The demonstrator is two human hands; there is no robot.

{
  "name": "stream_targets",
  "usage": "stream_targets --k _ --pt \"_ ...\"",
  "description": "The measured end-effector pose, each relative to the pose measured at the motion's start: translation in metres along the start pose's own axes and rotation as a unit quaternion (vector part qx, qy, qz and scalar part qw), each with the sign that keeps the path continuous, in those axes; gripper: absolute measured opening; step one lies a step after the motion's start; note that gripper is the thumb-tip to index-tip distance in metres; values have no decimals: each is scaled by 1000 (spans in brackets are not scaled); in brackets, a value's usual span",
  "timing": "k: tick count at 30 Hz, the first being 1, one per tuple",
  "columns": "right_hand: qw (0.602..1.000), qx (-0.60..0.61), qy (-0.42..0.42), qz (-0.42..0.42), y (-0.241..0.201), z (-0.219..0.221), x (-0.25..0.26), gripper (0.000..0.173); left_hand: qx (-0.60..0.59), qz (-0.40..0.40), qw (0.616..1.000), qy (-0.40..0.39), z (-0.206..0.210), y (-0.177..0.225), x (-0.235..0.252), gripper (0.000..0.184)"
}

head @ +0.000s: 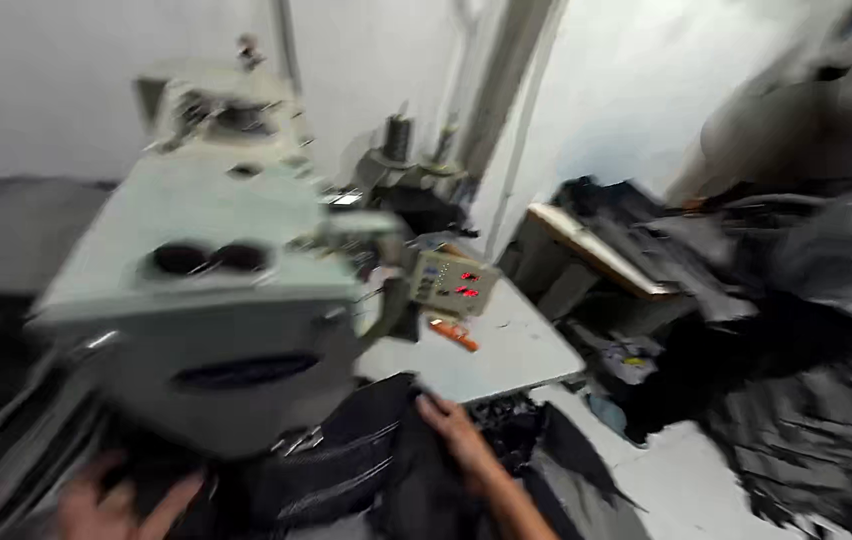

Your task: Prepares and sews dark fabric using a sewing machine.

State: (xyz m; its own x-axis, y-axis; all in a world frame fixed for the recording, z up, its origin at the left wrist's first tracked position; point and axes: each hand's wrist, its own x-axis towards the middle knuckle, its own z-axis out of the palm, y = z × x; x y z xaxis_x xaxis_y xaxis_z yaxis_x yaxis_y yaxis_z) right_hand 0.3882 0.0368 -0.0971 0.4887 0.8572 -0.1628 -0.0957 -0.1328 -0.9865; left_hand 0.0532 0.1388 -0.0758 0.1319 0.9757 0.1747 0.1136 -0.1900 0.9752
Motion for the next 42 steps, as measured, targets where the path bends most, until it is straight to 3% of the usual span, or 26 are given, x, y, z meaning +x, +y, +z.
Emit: stream_targets --k 2,4,10,15,19,32,42 --pt "1000 -6 13 -8 -1 10 -11 26 -4 22 996 83 -6 11 19 82" --pt "998 7 34 -48 -8 28 -20 22 -9 36 993 113 -21 6 34 71" --pt "993 -9 50 -102 -2 22 9 20 -4 -8 995 98 -17 0 21 64" --pt "993 -5 70 -95 -8 18 34 22 -19 31 994 105 -5 20 33 63" --pt "991 8 75 -110 -19 20 31 20 -22 44 995 89 -5 15 53 59" --pt "989 40 55 -129 -9 16 12 20 -9 11 995 100 -4 3 49 51" --pt "990 49 57 -116 -4 12 16 24 -11 -21 994 105 -1 15 42 58"
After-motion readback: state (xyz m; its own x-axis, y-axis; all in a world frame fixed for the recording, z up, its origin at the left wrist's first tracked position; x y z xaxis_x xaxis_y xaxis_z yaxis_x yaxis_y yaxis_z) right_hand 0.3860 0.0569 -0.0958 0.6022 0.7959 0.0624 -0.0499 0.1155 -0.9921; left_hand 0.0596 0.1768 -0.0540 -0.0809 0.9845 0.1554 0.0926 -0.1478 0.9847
